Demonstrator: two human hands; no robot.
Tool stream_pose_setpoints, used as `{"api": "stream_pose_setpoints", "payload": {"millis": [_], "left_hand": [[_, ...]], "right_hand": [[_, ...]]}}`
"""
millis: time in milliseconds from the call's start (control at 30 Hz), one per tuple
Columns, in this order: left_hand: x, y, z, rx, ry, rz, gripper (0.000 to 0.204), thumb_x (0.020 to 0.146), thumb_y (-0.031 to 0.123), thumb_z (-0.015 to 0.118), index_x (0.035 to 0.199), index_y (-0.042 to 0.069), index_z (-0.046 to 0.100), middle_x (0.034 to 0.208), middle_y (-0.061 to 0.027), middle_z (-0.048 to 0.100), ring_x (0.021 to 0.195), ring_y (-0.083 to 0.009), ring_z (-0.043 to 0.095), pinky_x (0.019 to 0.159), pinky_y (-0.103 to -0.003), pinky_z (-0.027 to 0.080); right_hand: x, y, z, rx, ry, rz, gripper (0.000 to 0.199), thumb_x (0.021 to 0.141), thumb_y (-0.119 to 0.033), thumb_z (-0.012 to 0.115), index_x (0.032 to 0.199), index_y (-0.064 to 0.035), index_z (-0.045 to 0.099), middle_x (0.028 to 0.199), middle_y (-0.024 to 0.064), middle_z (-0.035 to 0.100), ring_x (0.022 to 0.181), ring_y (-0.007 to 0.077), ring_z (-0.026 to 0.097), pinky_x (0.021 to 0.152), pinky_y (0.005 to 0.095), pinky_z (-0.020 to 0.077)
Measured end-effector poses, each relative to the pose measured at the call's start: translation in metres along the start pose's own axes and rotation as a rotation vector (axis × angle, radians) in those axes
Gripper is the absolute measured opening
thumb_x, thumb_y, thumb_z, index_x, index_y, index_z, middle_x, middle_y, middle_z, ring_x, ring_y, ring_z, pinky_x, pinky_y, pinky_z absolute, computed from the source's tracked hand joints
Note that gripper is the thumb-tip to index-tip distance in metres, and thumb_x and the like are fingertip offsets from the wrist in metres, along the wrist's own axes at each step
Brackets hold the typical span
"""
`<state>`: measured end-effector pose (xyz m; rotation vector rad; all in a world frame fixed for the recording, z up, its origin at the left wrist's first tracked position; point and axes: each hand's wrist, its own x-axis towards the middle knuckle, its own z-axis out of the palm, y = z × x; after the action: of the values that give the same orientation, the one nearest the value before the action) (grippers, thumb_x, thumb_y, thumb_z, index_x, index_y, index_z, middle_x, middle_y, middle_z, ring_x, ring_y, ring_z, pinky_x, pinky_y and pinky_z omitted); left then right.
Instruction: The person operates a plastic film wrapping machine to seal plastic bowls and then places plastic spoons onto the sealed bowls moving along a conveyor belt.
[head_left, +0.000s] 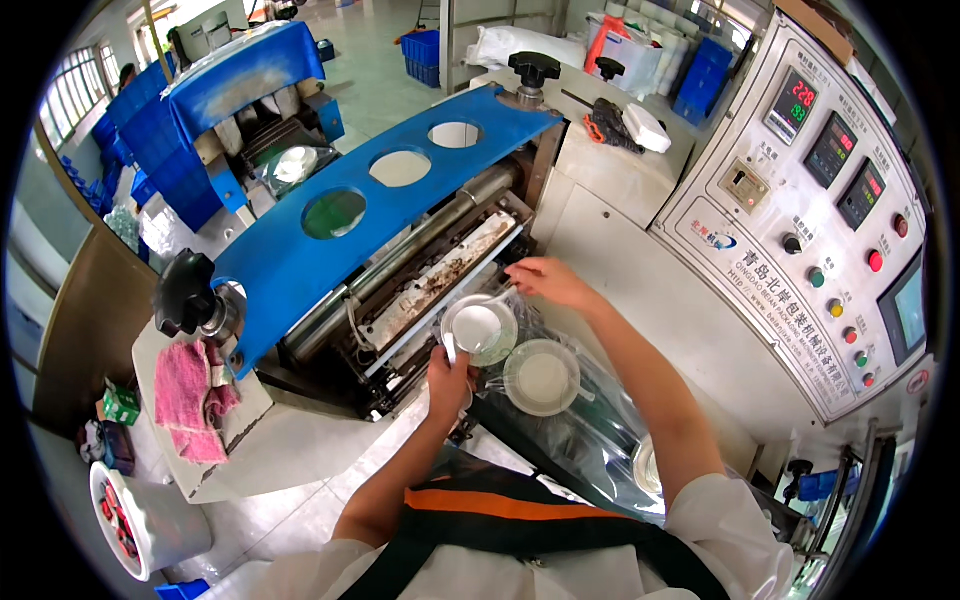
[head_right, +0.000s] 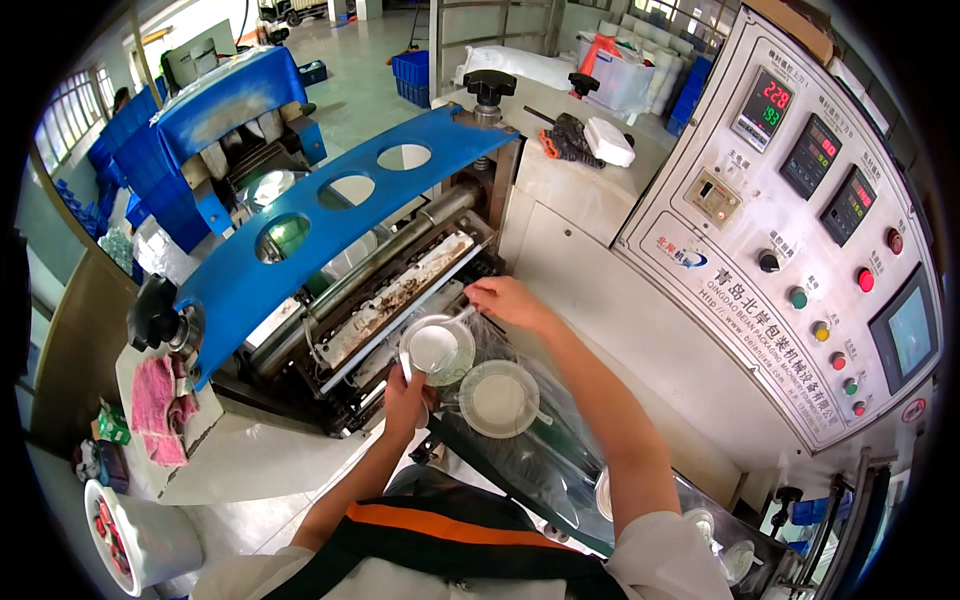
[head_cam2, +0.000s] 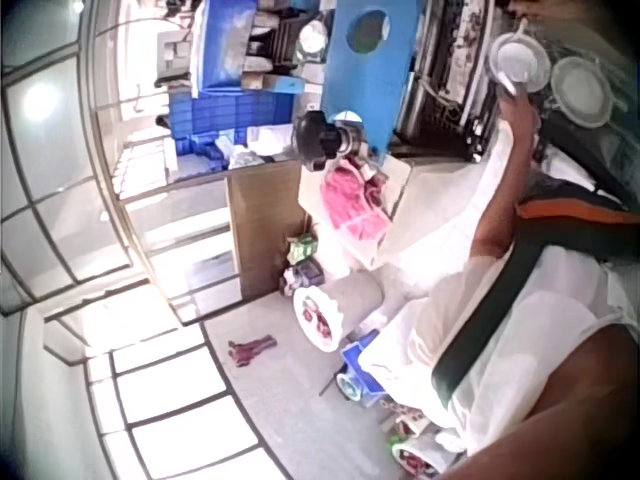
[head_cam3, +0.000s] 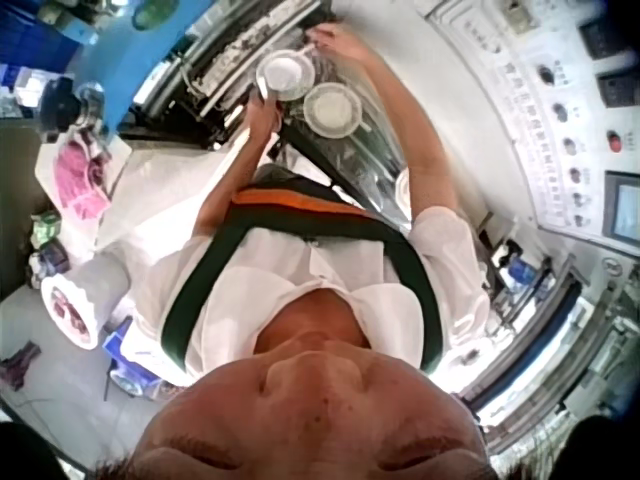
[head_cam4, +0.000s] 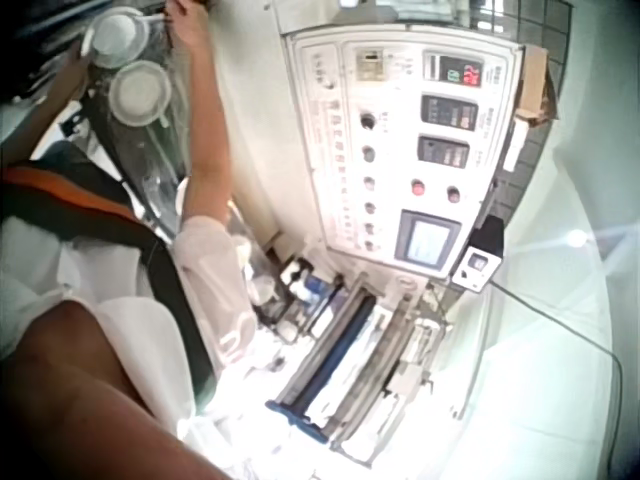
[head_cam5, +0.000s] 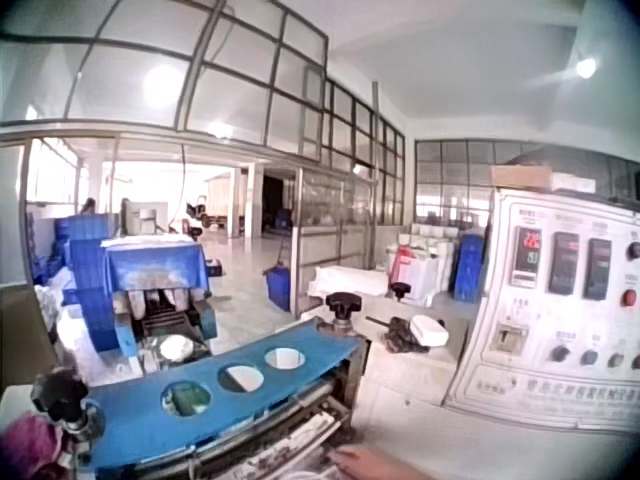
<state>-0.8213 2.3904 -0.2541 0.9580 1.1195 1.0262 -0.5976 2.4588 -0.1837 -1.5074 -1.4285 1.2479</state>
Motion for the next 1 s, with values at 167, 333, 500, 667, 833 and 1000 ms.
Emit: {"api": "stream_pose_setpoints", "payload": {"millis": [167, 333, 500, 667, 833, 1000], "left_hand": [[0.000, 0.000, 0.000, 0.060, -0.017, 0.008, 0.018, 0.081, 0.016, 0.053, 0.086, 0.000, 0.046, 0.056, -0.0071, 0.053, 0.038, -0.0126, 0.048, 0.035, -0.026, 0.037], [-0.004, 0.005, -0.001, 0.060, -0.027, -0.008, 0.018, 0.080, 0.014, 0.053, 0.087, 0.000, 0.046, 0.057, -0.0075, 0.054, 0.038, -0.0123, 0.047, 0.035, -0.025, 0.037], [-0.005, 0.006, -0.002, 0.052, -0.036, -0.023, 0.018, 0.080, 0.014, 0.053, 0.086, 0.000, 0.045, 0.058, -0.0078, 0.054, 0.039, -0.0121, 0.047, 0.035, -0.025, 0.037], [-0.004, 0.009, -0.002, 0.047, -0.070, -0.020, 0.019, 0.080, 0.015, 0.054, 0.086, 0.000, 0.044, 0.059, -0.0084, 0.054, 0.039, -0.0122, 0.047, 0.035, -0.025, 0.037], [-0.005, 0.008, -0.003, 0.048, -0.050, -0.013, 0.019, 0.080, 0.015, 0.054, 0.086, 0.000, 0.044, 0.060, -0.0082, 0.054, 0.040, -0.0120, 0.047, 0.035, -0.025, 0.037], [-0.004, 0.007, -0.008, 0.023, -0.069, -0.028, 0.021, 0.081, 0.016, 0.055, 0.087, 0.000, 0.044, 0.060, -0.0079, 0.054, 0.040, -0.0113, 0.047, 0.035, -0.024, 0.036]], "right_hand": [[0.066, 0.047, 0.021, 0.010, -0.072, 0.043, 0.021, 0.075, -0.018, 0.063, 0.086, -0.0012, 0.063, 0.073, 0.0052, 0.062, 0.063, 0.0125, 0.056, 0.057, 0.0257, 0.0440], [0.104, 0.036, 0.049, -0.435, -0.247, 0.232, 0.020, 0.073, -0.018, 0.061, 0.087, -0.0037, 0.064, 0.076, 0.0085, 0.063, 0.060, 0.0140, 0.057, 0.056, 0.0289, 0.0453], [0.110, 0.048, 0.064, -0.614, -0.216, 0.075, 0.023, 0.074, -0.022, 0.059, 0.087, -0.0041, 0.064, 0.080, 0.0097, 0.064, 0.063, 0.0164, 0.059, 0.059, 0.0310, 0.0465], [0.109, 0.061, 0.056, -0.470, -0.217, 0.107, 0.025, 0.077, -0.025, 0.056, 0.090, -0.0039, 0.063, 0.088, 0.0116, 0.064, 0.069, 0.0212, 0.061, 0.065, 0.0351, 0.0477], [0.099, 0.036, 0.064, -0.385, 0.035, -0.022, 0.026, 0.082, -0.021, 0.051, 0.097, -0.0009, 0.058, 0.094, 0.0107, 0.062, 0.072, 0.0195, 0.061, 0.063, 0.0328, 0.0498], [0.103, 0.034, 0.064, 0.020, -0.059, 0.161, 0.045, 0.082, -0.027, 0.054, 0.119, -0.0025, 0.046, 0.124, 0.0107, 0.046, 0.114, 0.0237, 0.041, 0.096, 0.0317, 0.0314]]}}
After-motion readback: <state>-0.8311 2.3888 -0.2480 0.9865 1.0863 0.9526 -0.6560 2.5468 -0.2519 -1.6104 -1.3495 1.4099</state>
